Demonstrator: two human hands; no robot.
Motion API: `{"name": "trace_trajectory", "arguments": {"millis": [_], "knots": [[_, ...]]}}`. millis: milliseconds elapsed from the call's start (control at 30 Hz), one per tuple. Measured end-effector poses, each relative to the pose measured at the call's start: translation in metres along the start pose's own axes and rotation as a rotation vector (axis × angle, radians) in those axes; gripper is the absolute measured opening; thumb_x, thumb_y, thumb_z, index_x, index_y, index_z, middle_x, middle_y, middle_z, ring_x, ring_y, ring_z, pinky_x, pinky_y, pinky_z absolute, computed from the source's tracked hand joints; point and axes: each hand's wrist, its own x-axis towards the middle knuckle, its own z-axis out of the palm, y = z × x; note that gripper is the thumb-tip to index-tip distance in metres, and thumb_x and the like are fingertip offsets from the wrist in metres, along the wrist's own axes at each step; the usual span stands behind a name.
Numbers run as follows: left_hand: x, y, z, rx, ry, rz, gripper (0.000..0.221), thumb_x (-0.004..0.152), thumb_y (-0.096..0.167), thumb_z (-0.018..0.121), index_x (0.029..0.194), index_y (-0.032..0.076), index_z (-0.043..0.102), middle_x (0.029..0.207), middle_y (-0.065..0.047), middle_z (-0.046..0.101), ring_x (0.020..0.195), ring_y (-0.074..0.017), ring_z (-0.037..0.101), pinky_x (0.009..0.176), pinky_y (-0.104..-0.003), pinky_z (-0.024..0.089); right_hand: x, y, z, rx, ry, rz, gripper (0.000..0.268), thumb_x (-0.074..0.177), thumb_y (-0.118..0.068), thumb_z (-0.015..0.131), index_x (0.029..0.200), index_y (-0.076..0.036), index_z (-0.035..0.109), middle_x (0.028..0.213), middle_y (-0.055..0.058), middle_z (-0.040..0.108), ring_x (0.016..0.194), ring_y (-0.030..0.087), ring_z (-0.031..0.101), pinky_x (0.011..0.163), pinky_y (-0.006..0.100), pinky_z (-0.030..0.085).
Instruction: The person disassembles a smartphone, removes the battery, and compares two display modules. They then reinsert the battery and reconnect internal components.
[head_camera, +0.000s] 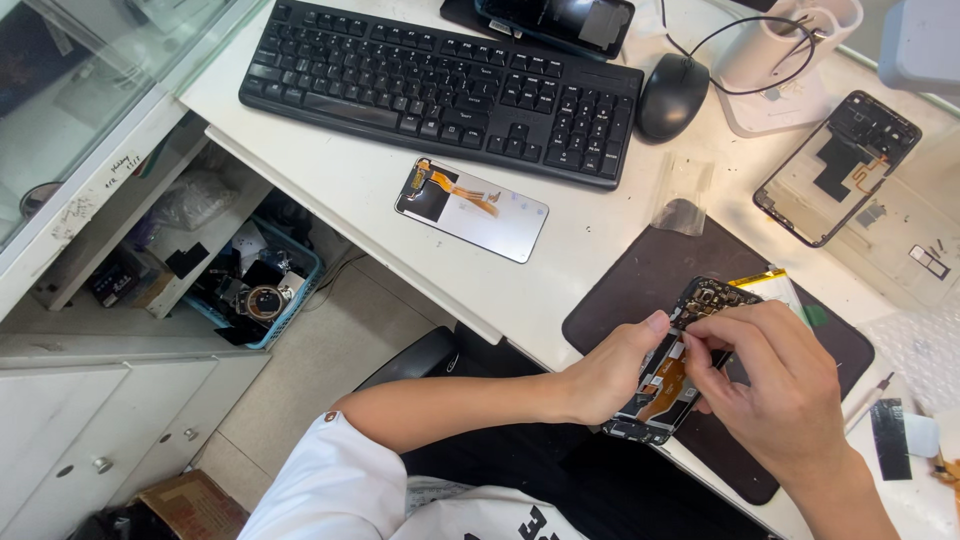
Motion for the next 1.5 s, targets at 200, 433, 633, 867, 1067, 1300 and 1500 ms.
{"name": "trace_trajectory", "arguments": {"millis": [200,433,633,867,1067,1300,1500], "knots": [[-0.001,0.002,0.002,0.037,0.021,0.077,0.068,0.12,0.048,0.015,0.124,-0.004,0.059,0.104,-0.012,0.068,0.092,-0.0162,0.063,0.081,-0.031,0.053,0.001,-0.004,0.001,-0.057,0.036,-0.036,0.021,0.077,0.006,0.081,0.093,0.002,0.069,0.089,0.011,0.067,0.077,0.023,0.065,0.068,0.034,0.052],[0.001,0.005,0.003,0.04,0.019,0.066,0.07,0.12,0.049,0.013,0.125,-0.004,0.059,0.103,-0.011,0.067,0.092,-0.0162,0.063,0.082,-0.03,0.054,0.002,-0.003,0.001,-0.053,0.021,-0.033,0.022,0.077,0.005,0.083,0.095,0.002,0.07,0.09,0.01,0.068,0.08,0.023,0.067,0.071,0.033,0.054],[-0.003,0.014,0.004,-0.009,-0.017,0.039,0.073,0.119,0.052,0.01,0.127,-0.001,0.059,0.099,-0.012,0.068,0.088,-0.0159,0.062,0.075,-0.029,0.051,0.001,-0.005,-0.003,0.008,0.058,-0.008,0.032,0.074,0.001,0.083,0.103,0.005,0.071,0.093,0.014,0.068,0.08,0.023,0.068,0.072,0.033,0.055],[0.001,0.008,0.005,-0.196,-0.006,0.025,0.07,0.116,0.053,0.015,0.126,0.0,0.059,0.101,-0.011,0.068,0.095,-0.0181,0.067,0.086,-0.031,0.055,-0.004,0.002,0.006,-0.02,0.1,-0.072,0.03,0.077,0.002,0.086,0.103,-0.001,0.073,0.096,0.011,0.069,0.088,0.025,0.067,0.074,0.034,0.054],[0.003,0.003,0.002,-0.127,-0.016,0.018,0.071,0.116,0.052,0.016,0.128,-0.004,0.058,0.111,-0.014,0.067,0.097,-0.0197,0.064,0.087,-0.035,0.053,-0.01,0.012,-0.004,0.111,0.066,-0.073,0.023,0.076,0.007,0.082,0.094,0.0,0.069,0.091,0.01,0.066,0.08,0.022,0.064,0.069,0.032,0.051],[0.003,0.006,0.002,-0.084,0.062,-0.043,0.064,0.112,0.047,0.018,0.136,0.0,0.054,0.12,-0.012,0.066,0.109,-0.0186,0.063,0.099,-0.035,0.051,-0.014,0.001,-0.032,0.225,-0.041,-0.103,0.022,0.076,0.005,0.081,0.091,-0.001,0.066,0.092,0.009,0.066,0.082,0.021,0.067,0.071,0.032,0.054],[0.006,0.003,0.001,-0.223,0.075,-0.027,0.064,0.111,0.049,0.021,0.139,0.0,0.052,0.122,-0.014,0.066,0.109,-0.0202,0.066,0.099,-0.035,0.053,-0.016,-0.006,-0.032,0.199,-0.065,-0.114,0.024,0.076,0.002,0.082,0.093,-0.001,0.066,0.099,0.011,0.069,0.093,0.025,0.068,0.08,0.034,0.056]]}}
